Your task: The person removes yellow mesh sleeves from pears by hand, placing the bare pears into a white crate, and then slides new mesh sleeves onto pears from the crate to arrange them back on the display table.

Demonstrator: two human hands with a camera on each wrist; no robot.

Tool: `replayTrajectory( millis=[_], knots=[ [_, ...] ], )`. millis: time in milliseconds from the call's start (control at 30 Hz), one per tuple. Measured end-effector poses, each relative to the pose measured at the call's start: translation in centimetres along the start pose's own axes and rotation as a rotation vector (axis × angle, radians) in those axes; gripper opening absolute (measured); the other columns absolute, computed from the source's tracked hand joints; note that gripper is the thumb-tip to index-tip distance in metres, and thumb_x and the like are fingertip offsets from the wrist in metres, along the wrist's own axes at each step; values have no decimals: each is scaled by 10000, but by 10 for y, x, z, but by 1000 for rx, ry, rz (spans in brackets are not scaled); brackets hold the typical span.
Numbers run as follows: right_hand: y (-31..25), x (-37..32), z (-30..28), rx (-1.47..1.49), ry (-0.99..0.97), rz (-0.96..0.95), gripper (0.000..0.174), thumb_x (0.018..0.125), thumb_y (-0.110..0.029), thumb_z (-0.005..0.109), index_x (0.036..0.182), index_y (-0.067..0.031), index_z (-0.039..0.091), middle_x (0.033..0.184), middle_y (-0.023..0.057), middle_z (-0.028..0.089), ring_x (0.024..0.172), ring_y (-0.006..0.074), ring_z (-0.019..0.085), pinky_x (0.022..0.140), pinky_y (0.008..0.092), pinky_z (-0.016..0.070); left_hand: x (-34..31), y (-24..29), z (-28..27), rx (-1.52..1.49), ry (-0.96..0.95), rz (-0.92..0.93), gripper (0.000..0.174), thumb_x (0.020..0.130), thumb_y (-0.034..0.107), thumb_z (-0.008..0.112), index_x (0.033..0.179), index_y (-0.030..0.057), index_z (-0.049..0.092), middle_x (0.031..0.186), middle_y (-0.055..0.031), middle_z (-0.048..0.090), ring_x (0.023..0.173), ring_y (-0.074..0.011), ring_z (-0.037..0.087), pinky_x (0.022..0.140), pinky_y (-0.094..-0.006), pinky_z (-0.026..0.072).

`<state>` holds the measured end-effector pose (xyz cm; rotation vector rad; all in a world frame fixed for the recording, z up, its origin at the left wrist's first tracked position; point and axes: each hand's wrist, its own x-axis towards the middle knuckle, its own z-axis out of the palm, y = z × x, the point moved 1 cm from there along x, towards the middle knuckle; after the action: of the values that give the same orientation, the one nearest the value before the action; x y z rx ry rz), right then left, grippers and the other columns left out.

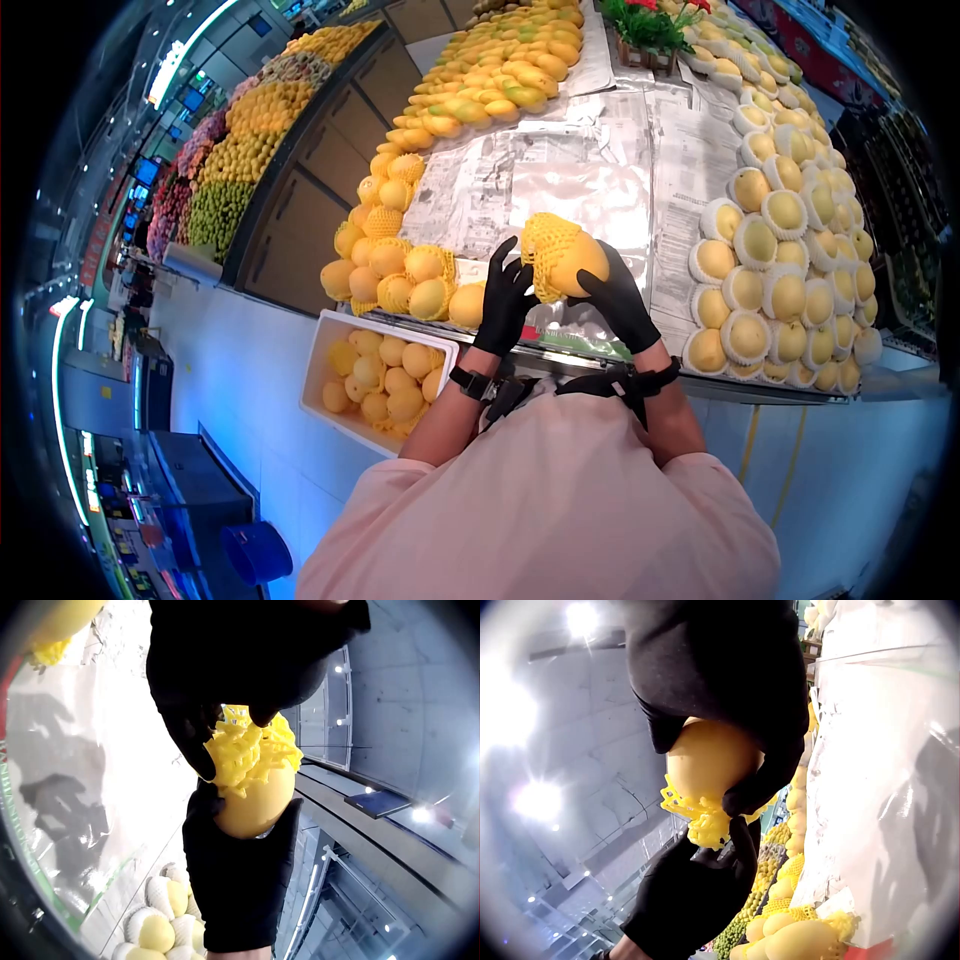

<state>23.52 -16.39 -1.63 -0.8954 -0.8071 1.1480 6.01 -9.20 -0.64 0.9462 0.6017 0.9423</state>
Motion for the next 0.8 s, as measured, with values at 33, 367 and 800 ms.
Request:
replayTrajectory(
  millis=[33,367,800],
  knots=[
    [-1,-1,-1,21,-8,10,685,842,-238,728,1362,9,358,1198,137,532,992,221,623,715,330,595,1,1,-1,27,-13,-7,486,938,124,582,1373,97,367,1122,-73,578,1068,-175,587,820,-344,555],
    [-16,-5,1,257,-65,178,691,829,-227,730,1366,-1,358,1175,156,555,974,257,640,673,370,590,7,-5,-31,389,-83,37,538,884,104,640,1356,106,382,1063,-33,601,1002,-124,593,817,-289,521],
    [-28,-3,42,-745,86,-193,754,722,-164,813,1348,-14,419,1307,167,513,1223,279,510,1021,362,419,-6,17,-27,-124,-175,-285,468,984,346,474,1346,49,455,1283,-110,551,1160,-241,557,962,-457,495]
  ],
)
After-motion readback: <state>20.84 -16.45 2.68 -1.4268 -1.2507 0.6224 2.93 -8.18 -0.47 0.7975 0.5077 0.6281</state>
